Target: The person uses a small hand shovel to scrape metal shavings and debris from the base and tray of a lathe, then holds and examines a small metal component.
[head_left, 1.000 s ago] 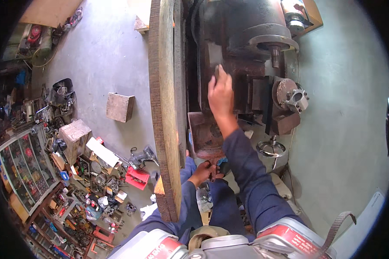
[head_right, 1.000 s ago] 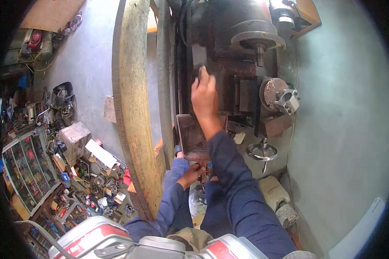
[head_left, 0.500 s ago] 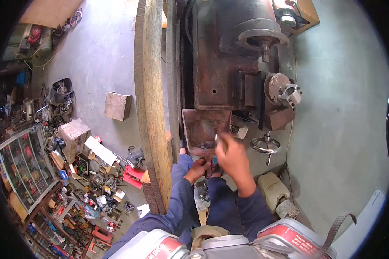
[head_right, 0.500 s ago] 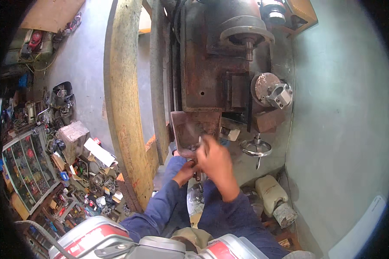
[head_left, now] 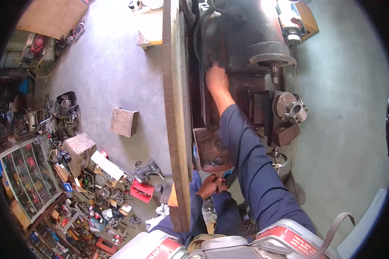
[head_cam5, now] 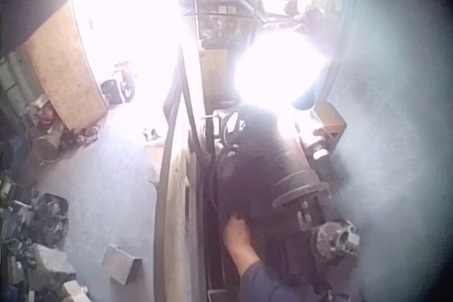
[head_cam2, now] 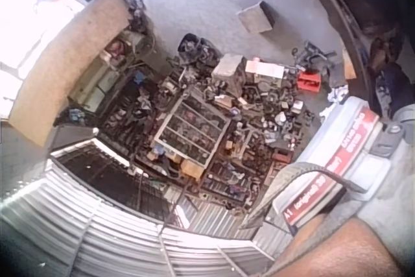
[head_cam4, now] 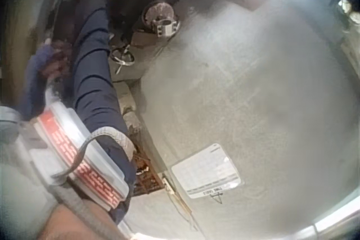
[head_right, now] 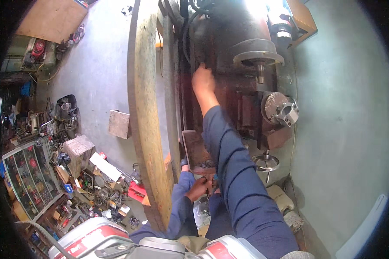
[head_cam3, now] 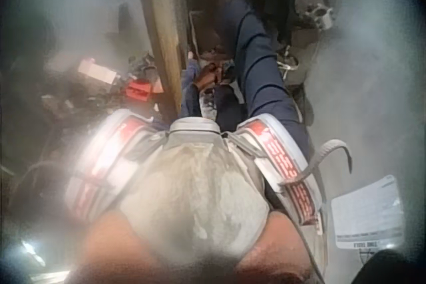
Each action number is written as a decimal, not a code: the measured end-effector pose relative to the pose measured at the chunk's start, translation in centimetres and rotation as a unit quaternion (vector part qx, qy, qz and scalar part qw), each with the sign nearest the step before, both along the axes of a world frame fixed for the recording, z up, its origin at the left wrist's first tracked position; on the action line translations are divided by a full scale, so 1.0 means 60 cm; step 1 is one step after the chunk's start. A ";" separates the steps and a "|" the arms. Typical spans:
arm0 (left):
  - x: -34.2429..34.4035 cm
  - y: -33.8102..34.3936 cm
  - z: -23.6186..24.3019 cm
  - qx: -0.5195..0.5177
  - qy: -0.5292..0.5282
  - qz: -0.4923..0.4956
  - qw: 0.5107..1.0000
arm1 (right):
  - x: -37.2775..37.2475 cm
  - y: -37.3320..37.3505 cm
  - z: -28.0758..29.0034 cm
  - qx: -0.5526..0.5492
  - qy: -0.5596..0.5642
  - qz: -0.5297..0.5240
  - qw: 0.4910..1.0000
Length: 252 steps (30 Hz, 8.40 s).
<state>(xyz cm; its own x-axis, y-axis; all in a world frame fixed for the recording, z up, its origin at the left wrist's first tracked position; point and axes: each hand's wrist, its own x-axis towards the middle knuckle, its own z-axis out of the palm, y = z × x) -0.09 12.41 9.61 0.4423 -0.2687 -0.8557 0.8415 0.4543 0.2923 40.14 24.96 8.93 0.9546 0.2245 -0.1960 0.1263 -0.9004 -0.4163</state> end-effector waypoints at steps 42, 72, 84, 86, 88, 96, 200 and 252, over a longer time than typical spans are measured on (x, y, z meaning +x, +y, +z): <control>-0.009 -0.010 -0.015 0.025 -0.018 0.008 0.999 | -0.036 -0.045 0.019 -0.022 -0.017 0.009 1.000; -0.027 -0.014 -0.041 0.071 -0.067 0.017 0.995 | -0.407 -0.245 0.186 0.276 0.100 -0.076 0.953; -0.045 -0.024 -0.058 0.069 -0.058 0.036 0.995 | -0.274 -0.225 0.232 0.146 0.092 -0.043 0.984; -0.038 -0.022 -0.048 0.071 -0.052 0.042 0.995 | -0.201 -0.161 0.157 0.122 -0.033 0.005 0.992; -0.031 -0.017 -0.045 0.030 -0.033 0.010 0.999 | -0.130 -0.101 0.100 0.025 0.010 -0.001 1.000; -0.025 -0.026 -0.039 0.016 -0.012 0.063 0.998 | 0.073 0.050 0.041 -0.068 -0.011 -0.020 0.997; -0.043 -0.046 -0.086 0.146 -0.087 0.013 0.985 | -0.125 -0.212 0.160 0.131 -0.132 0.143 0.972; -0.019 -0.030 -0.060 0.099 -0.082 0.004 0.992 | -0.041 -0.196 0.022 -0.051 0.055 0.188 0.979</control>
